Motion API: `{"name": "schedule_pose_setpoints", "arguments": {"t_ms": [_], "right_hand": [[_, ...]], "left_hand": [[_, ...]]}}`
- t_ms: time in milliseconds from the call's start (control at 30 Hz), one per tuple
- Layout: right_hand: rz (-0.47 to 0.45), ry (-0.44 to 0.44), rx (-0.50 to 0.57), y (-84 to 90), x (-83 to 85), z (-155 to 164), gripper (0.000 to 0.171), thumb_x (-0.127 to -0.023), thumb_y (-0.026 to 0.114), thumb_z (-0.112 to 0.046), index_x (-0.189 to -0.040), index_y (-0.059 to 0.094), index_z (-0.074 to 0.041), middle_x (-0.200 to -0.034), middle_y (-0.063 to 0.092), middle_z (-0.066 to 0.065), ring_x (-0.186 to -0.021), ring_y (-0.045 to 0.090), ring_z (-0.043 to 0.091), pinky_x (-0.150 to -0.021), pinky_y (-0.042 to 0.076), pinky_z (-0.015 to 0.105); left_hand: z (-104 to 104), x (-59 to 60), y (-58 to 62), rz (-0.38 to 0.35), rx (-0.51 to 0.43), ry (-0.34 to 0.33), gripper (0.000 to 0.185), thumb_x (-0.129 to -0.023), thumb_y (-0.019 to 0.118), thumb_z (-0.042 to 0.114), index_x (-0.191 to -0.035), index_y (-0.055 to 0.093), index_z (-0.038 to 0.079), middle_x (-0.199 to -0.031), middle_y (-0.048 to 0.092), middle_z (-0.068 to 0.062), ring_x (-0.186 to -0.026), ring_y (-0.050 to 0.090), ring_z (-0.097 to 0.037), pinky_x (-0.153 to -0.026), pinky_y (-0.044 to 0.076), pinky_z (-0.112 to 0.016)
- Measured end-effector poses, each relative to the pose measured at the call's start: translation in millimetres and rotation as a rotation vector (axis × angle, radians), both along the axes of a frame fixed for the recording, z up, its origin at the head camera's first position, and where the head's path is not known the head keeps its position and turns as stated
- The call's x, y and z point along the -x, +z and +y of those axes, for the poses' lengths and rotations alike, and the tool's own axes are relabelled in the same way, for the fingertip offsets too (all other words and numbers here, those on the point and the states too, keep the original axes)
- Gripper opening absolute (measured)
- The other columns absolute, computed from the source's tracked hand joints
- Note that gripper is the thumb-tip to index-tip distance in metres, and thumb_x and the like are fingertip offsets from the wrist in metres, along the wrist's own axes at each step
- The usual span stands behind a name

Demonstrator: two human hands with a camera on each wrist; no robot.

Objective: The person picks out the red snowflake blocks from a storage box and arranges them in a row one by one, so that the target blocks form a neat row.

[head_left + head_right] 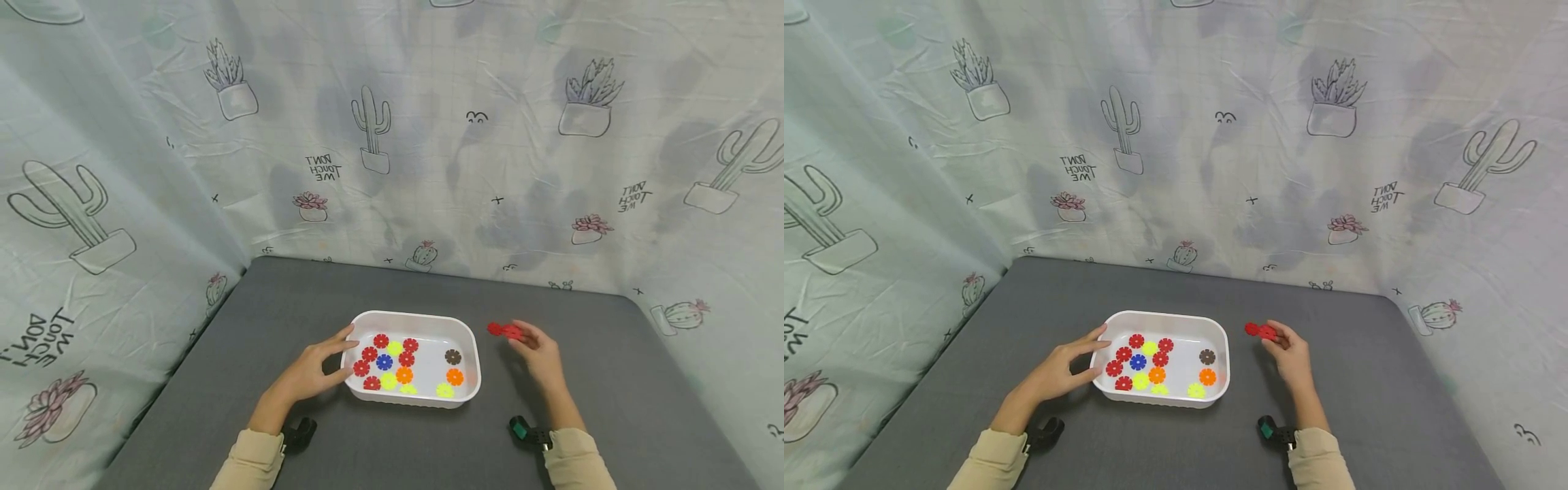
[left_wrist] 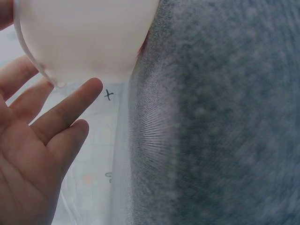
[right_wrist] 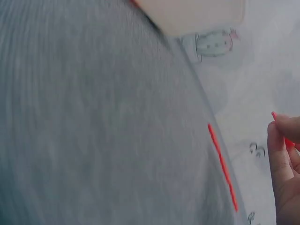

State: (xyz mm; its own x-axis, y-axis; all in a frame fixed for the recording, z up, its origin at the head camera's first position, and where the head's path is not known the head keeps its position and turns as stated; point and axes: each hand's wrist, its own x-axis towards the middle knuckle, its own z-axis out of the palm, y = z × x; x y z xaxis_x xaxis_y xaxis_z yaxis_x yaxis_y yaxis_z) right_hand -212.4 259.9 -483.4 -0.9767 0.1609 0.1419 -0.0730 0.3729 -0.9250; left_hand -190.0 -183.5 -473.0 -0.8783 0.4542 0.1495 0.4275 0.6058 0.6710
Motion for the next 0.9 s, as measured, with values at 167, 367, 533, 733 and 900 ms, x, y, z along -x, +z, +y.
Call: {"name": "schedule_pose_setpoints", "arguments": {"t_ms": [167,367,533,733,900], "right_hand": [[-0.050,-0.078,0.035,-5.1,-1.8,15,0.045,-0.083,0.063,-0.013,-0.125,0.050,-0.002,-0.100,0.056,-0.010,-0.086,0.052,-0.008,-0.069,0.044,0.007],[-0.096,-0.154,0.038,-9.4,-0.6,31,0.044,-0.084,0.060,-0.009,-0.126,0.049,0.000,-0.096,0.054,-0.014,-0.085,0.050,-0.007,-0.066,0.044,0.007],[-0.114,-0.185,0.000,-12.3,4.7,42,0.043,-0.084,0.059,-0.007,-0.125,0.049,0.000,-0.098,0.054,-0.009,-0.083,0.047,-0.007,-0.065,0.042,0.006],[-0.136,-0.198,-0.042,-17.4,12.5,53,0.043,-0.085,0.058,-0.009,-0.126,0.048,0.000,-0.105,0.053,-0.001,-0.084,0.046,-0.010,-0.067,0.041,0.004],[-0.152,-0.187,-0.100,-24.0,18.3,60,0.044,-0.087,0.057,-0.012,-0.128,0.047,-0.002,-0.117,0.053,0.014,-0.082,0.043,-0.015,-0.067,0.039,0.003]], "left_hand": [[0,0.8,0.1,0.005,-0.008,-0.008,0.050,-0.081,0.062,0.035,-0.128,0.050,0.022,-0.146,0.028,0.009,-0.129,0.035,-0.018,-0.099,0.036,-0.048],[0,0.4,0.0,0.007,0.001,-0.002,0.051,-0.082,0.061,0.039,-0.129,0.049,0.024,-0.145,0.028,0.009,-0.129,0.035,-0.018,-0.099,0.036,-0.048],[0,0.5,-1.5,0.022,-0.012,-0.005,0.051,-0.081,0.063,0.036,-0.128,0.050,0.024,-0.145,0.029,0.009,-0.129,0.036,-0.017,-0.098,0.037,-0.047],[-1,1.3,-4.1,0.051,-0.028,-0.021,0.050,-0.081,0.063,0.036,-0.128,0.050,0.023,-0.145,0.030,0.007,-0.127,0.037,-0.017,-0.097,0.038,-0.047],[-2,2.9,-6.1,0.070,-0.030,-0.035,0.050,-0.081,0.062,0.037,-0.127,0.051,0.021,-0.145,0.030,0.007,-0.127,0.038,-0.017,-0.097,0.038,-0.047]]}}
